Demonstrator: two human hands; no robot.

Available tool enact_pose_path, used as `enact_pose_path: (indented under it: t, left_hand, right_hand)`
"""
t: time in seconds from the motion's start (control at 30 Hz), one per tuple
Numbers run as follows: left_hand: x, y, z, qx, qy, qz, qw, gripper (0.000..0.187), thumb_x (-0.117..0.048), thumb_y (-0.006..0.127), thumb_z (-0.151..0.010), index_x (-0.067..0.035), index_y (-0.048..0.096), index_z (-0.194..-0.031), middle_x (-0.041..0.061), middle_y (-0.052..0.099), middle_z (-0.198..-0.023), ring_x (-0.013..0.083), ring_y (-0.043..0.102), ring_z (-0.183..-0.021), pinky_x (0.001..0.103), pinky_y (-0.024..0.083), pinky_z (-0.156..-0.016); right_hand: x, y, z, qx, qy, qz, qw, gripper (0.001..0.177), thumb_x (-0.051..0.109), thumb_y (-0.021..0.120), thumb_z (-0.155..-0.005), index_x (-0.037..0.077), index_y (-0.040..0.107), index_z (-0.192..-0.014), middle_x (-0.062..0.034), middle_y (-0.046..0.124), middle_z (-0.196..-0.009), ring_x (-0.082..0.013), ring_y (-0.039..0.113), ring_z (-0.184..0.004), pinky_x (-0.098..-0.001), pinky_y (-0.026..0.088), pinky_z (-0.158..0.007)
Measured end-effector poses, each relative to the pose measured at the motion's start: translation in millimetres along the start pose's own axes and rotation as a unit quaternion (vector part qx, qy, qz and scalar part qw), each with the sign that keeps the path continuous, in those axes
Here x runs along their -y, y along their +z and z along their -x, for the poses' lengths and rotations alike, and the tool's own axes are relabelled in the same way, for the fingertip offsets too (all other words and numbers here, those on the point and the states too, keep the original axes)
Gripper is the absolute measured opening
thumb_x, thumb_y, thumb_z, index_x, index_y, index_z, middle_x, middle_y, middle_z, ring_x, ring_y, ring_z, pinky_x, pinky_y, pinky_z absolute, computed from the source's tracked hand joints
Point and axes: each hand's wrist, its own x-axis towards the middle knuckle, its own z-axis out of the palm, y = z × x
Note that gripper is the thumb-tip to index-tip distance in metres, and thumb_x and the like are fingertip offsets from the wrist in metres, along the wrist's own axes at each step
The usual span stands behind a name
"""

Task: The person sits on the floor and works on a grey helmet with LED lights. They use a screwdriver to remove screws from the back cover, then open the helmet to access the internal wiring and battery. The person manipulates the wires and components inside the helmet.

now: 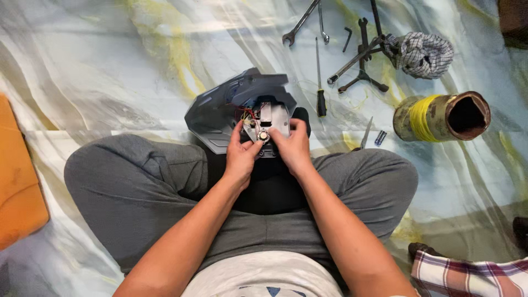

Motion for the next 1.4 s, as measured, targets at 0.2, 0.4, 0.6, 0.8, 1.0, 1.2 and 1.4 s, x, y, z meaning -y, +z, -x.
enact_pose_path:
  t: [0.2,0.4,0.6,0.8,1.0,1.2,1.4]
  left_hand:
    - [3,-2,0,0.011,0.009,0.024,1.0,0.086,0.005,0.062,-0.092,-0.014,0.017,-0.163,0.014,0.074,-0.107,0.0151,0.071,-0.092,0.029,0.058,-0.08]
    - [6,-6,-1,0.021,0.016,0.017,1.0,0.086,0.006,0.062,-0.093,-0.014,0.018,-0.165,0.014,0.073,-0.104,0.0149,0.069,-0.089,0.028,0.056,-0.077]
    - [8,-6,0,0.044,0.038,0.022,0.998,0.086,0.01,0.061,-0.093,-0.013,0.02,-0.165,0.013,0.075,-0.11,0.0105,0.07,-0.098,0.022,0.054,-0.086]
    - [5,-3,1,0.037,0.025,0.003,0.999,0.088,0.01,0.061,-0.091,-0.016,0.019,-0.165,0.013,0.074,-0.106,0.0107,0.069,-0.094,0.023,0.053,-0.082]
    - [-1,0,5,0.034,0.009,-0.01,0.999,0.086,0.01,0.06,-0.093,-0.016,0.02,-0.164,0.013,0.075,-0.104,0.0111,0.069,-0.092,0.023,0.054,-0.08]
    - [-1,-2,3,0.026,0.0,0.006,1.0,0.087,0.009,0.06,-0.092,-0.016,0.019,-0.164,0.012,0.075,-0.102,0.0106,0.07,-0.09,0.023,0.055,-0.077]
    - [4,-6,-1,0.011,-0.005,0.004,1.0,0.086,0.008,0.06,-0.092,-0.013,0.018,-0.164,0.015,0.074,-0.102,0.0133,0.07,-0.087,0.026,0.056,-0.074]
  right_hand:
    - [-6,-9,20,-0.062,-0.213,0.048,0.974,0.022,0.018,0.077,-0.089,0.002,0.077,-0.104,-0.0136,0.067,-0.111,-0.0221,0.068,-0.095,-0.0307,0.058,-0.079]
    - [-9,-6,12,0.132,-0.095,-0.124,0.979,0.022,0.014,0.071,-0.095,0.003,0.076,-0.113,-0.0031,0.077,-0.102,-0.0094,0.068,-0.091,-0.0239,0.054,-0.083]
    - [-17,-4,2,0.153,-0.005,-0.149,0.977,0.015,0.009,0.074,-0.091,0.0,0.078,-0.101,-0.0043,0.076,-0.094,-0.0093,0.067,-0.085,-0.024,0.054,-0.078]
    - [-22,-1,-9,0.176,0.037,-0.209,0.961,0.008,0.006,0.074,-0.089,0.0,0.075,-0.094,-0.0035,0.074,-0.09,-0.0085,0.065,-0.081,-0.0246,0.054,-0.076]
    - [-14,-13,-10,0.196,0.111,-0.212,0.951,0.008,0.008,0.073,-0.091,0.001,0.076,-0.094,-0.0051,0.073,-0.088,-0.0105,0.064,-0.076,-0.0266,0.052,-0.069]
    - [-11,-5,-9,0.195,0.051,-0.182,0.962,0.008,0.009,0.074,-0.091,0.002,0.075,-0.093,-0.0024,0.072,-0.088,-0.0076,0.064,-0.078,-0.0236,0.053,-0.072]
    - [-12,-2,2,0.146,-0.005,-0.116,0.982,0.016,0.014,0.074,-0.093,0.001,0.077,-0.101,-0.0013,0.074,-0.09,-0.0073,0.064,-0.079,-0.0238,0.052,-0.072]
